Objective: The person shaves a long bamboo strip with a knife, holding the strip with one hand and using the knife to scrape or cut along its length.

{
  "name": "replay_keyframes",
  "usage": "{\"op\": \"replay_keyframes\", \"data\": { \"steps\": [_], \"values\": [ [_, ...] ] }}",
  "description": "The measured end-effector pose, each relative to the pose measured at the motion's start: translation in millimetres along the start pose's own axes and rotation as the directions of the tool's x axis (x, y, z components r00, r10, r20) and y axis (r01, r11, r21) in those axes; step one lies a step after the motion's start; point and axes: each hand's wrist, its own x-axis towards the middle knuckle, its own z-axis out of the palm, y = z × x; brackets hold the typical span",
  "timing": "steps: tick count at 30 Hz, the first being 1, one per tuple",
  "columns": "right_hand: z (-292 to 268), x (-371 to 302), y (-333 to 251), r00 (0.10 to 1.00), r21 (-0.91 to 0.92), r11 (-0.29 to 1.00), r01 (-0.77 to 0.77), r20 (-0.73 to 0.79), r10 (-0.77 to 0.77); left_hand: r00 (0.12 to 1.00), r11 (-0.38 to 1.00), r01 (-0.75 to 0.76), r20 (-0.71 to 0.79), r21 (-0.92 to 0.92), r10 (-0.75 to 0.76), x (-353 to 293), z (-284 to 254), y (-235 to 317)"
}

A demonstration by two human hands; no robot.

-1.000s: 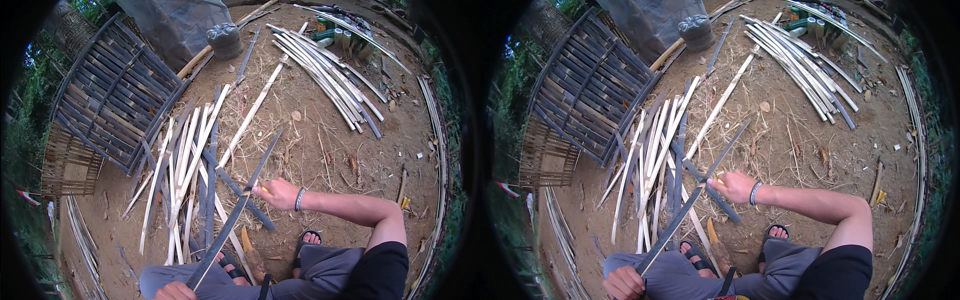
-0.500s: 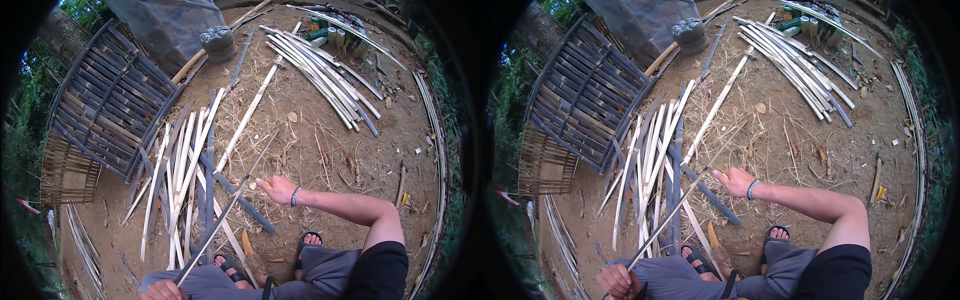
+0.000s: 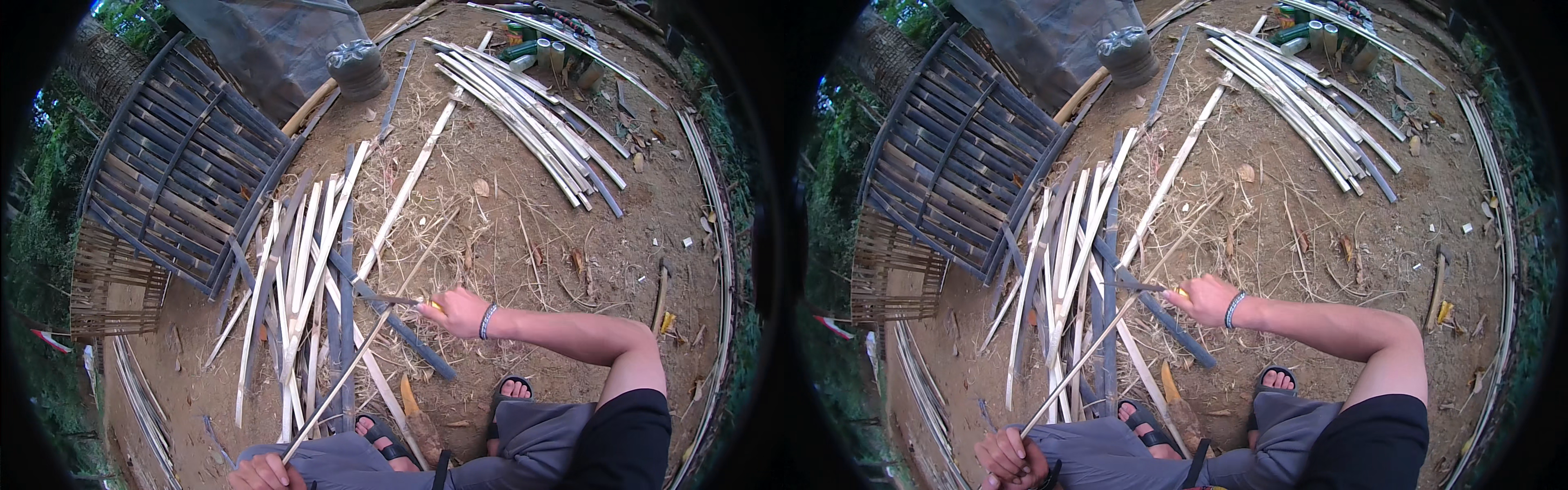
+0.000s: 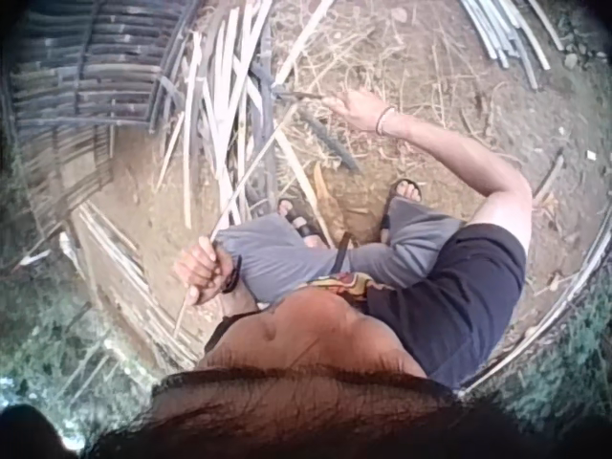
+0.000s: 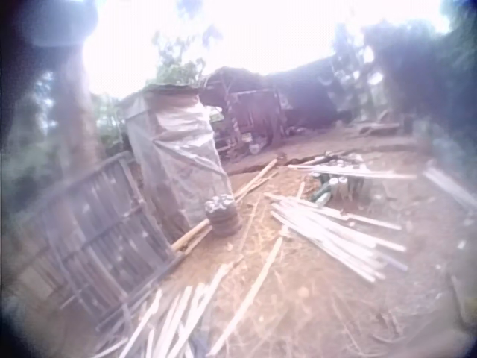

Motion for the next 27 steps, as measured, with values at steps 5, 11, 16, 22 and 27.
{"op": "replay_keyframes", "data": {
  "steps": [5,11,16,22,27],
  "values": [
    [-22.7,19.5,8.9,0.980,0.062,0.978,-0.198,0.026,0.197,0.981,0.999,-0.028,0.190,-0.028,0.033,6.3,-2.7,-4.2],
    [-31.6,28.3,40.3,0.935,0.124,0.927,-0.354,0.041,0.352,0.984,0.998,-0.033,0.170,-0.052,0.042,3.8,3.8,-7.6],
    [0.5,0.5,1.3,0.998,0.063,0.997,-0.053,0.047,0.050,0.972,0.999,-0.023,0.234,0.035,0.014,0.8,0.9,-2.3],
    [-21.5,9.7,48.9,0.946,0.079,0.943,-0.325,0.050,0.321,0.913,0.997,-0.016,0.406,-0.069,0.043,1.7,7.7,0.2],
    [7.6,-26.1,-18.0,0.993,0.090,0.995,-0.046,0.115,0.036,0.952,0.999,0.013,0.305,-0.053,0.004,5.2,-0.6,47.9]
  ]
}}
